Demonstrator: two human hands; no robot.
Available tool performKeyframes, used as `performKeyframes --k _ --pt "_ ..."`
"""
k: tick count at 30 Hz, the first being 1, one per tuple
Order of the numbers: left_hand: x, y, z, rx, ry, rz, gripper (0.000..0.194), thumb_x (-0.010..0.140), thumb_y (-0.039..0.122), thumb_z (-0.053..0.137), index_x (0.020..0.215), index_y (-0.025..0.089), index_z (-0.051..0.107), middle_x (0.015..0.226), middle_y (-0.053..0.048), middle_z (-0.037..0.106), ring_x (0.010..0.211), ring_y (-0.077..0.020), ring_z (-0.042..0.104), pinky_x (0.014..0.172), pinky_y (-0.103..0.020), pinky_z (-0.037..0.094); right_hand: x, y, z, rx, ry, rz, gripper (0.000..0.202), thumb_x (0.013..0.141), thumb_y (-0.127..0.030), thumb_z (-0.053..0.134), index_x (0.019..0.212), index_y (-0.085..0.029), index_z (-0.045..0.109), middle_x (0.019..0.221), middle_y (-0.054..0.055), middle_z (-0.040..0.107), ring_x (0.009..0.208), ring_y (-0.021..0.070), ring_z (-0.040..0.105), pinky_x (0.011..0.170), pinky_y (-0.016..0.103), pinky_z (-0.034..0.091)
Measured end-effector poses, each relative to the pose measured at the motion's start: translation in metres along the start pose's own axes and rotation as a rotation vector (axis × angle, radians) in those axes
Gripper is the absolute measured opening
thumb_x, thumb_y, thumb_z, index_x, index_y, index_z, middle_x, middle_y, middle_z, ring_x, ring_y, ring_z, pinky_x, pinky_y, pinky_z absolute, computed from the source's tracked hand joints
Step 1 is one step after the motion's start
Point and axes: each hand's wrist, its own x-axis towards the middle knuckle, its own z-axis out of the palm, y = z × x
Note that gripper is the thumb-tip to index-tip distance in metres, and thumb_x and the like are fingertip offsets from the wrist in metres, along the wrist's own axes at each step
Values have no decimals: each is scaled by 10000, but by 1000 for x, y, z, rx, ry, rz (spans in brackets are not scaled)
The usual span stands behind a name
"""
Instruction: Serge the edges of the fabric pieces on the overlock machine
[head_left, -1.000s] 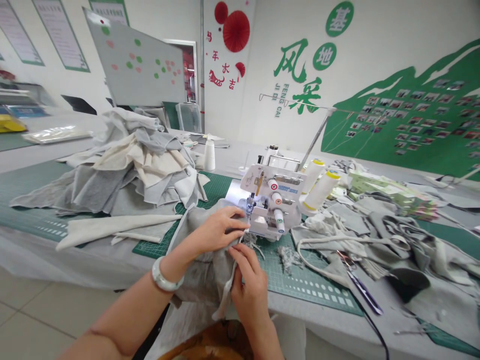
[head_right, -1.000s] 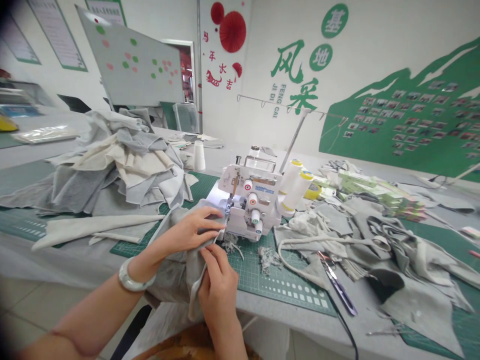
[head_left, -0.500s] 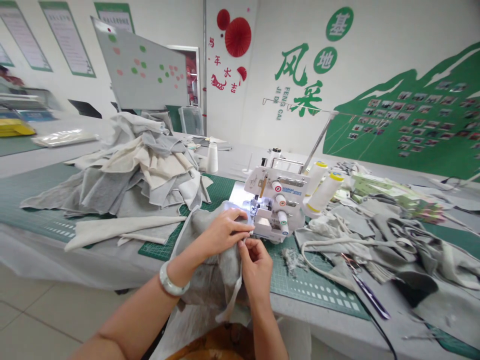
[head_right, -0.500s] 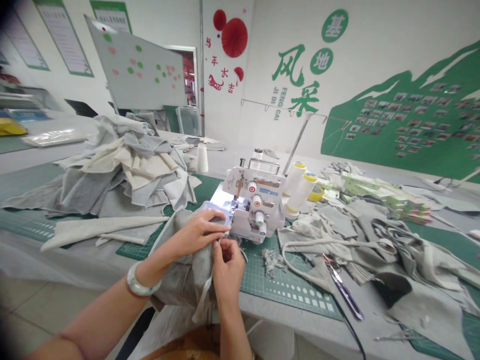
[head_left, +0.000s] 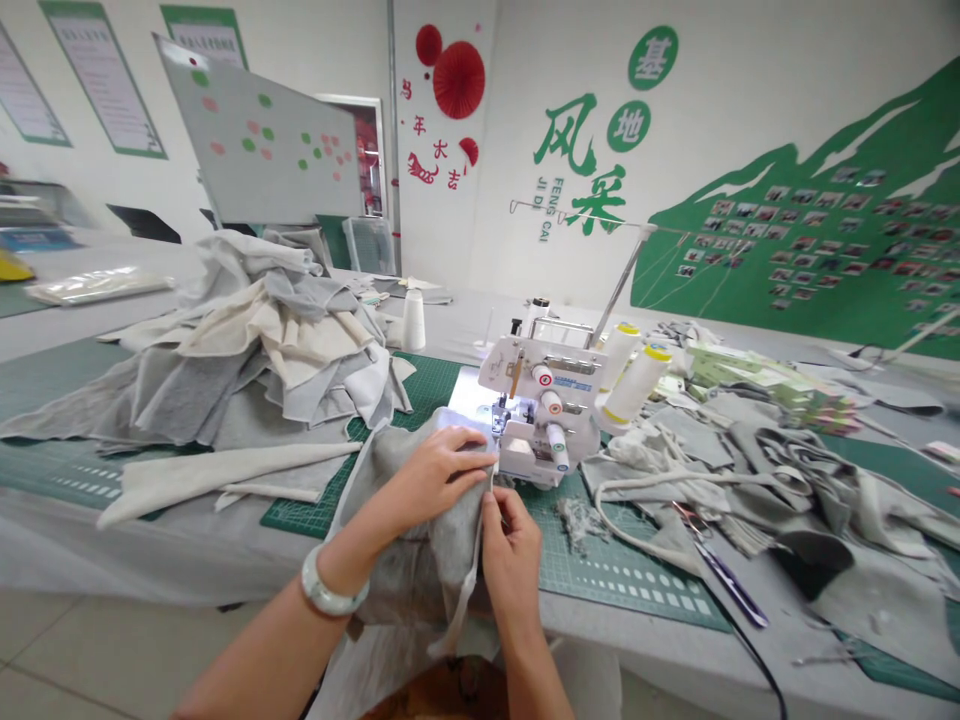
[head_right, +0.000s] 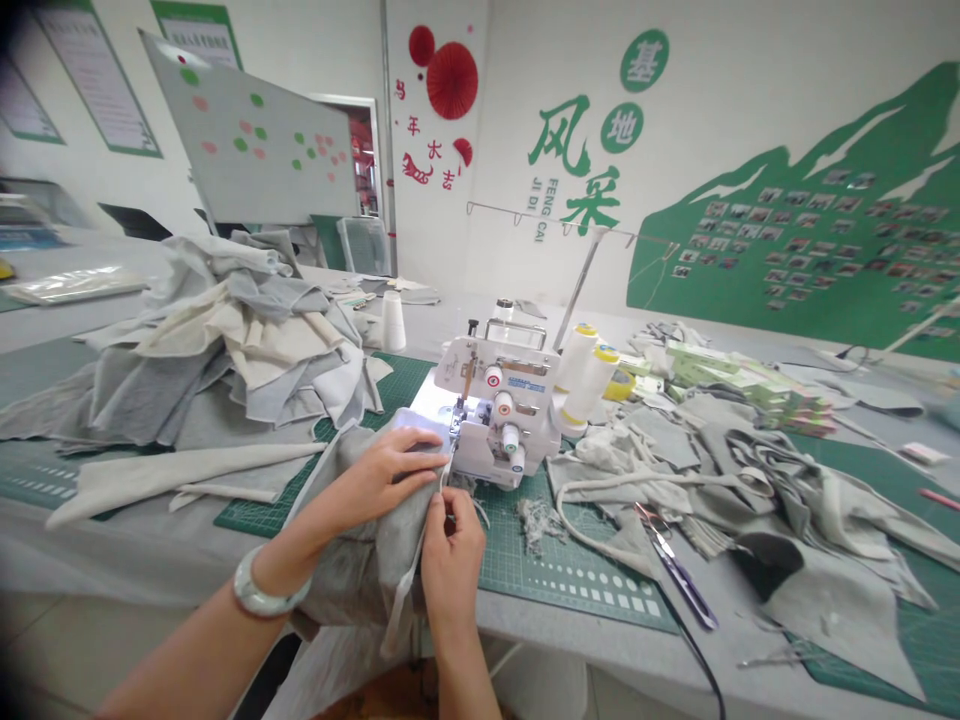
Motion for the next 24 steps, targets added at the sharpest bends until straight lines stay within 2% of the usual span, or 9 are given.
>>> performKeyframes --k 3,7,10,14,17,20,24 --pt "0 0 1 6 5 0 260 900 203 590 1134 230 699 1217 -88 607 1122 -231 557 994 -403 452 1 0 3 42 53 -18 192 886 -363 510 887 -187 587 859 31 635 792 173 593 718 274 450" --pt "0 0 3 11 34 -5 258 879 191 619 1120 219 705 1207 -91 618 1118 -240 563 991 -417 454 1 1 6 111 171 -50 125 855 -305 555 890 -217 474 861 12 600 770 161 605 696 271 479" --pt "1 1 4 -1 57 -13 259 878 208 624 1127 199 697 1205 -97 631 1118 -239 570 987 -413 460 1 -1 4 12 136 -118 52 855 -240 509 898 -211 515 849 8 595 744 153 585 692 269 471" --pt "3 -2 4 -33 69 -17 252 901 244 598 1131 193 688 1202 -93 649 1119 -229 583 985 -399 467 3 -5 -1 -110 74 -207 189 845 -170 446 947 -195 603 891 28 622 794 162 581 733 273 454" --pt "5 -6 3 -41 66 -16 255 906 260 591 1134 200 688 1213 -91 651 1122 -232 590 991 -403 467 4 -9 -3 -128 19 -245 214 844 -156 428 881 -194 636 880 33 636 814 166 586 748 272 448" --pt "5 -10 4 -35 61 -9 273 906 278 593 1149 190 680 1234 -101 642 1142 -237 585 1001 -403 462 4 -11 -2 -124 19 -173 180 850 -203 467 861 -191 646 845 33 658 771 168 603 719 269 460" --pt "5 -10 4 25 67 17 284 914 295 583 1161 185 669 1243 -113 629 1153 -244 572 1005 -419 450 3 -12 -1 -124 53 -29 171 824 -344 594 831 -184 655 765 29 671 675 172 604 658 272 469"
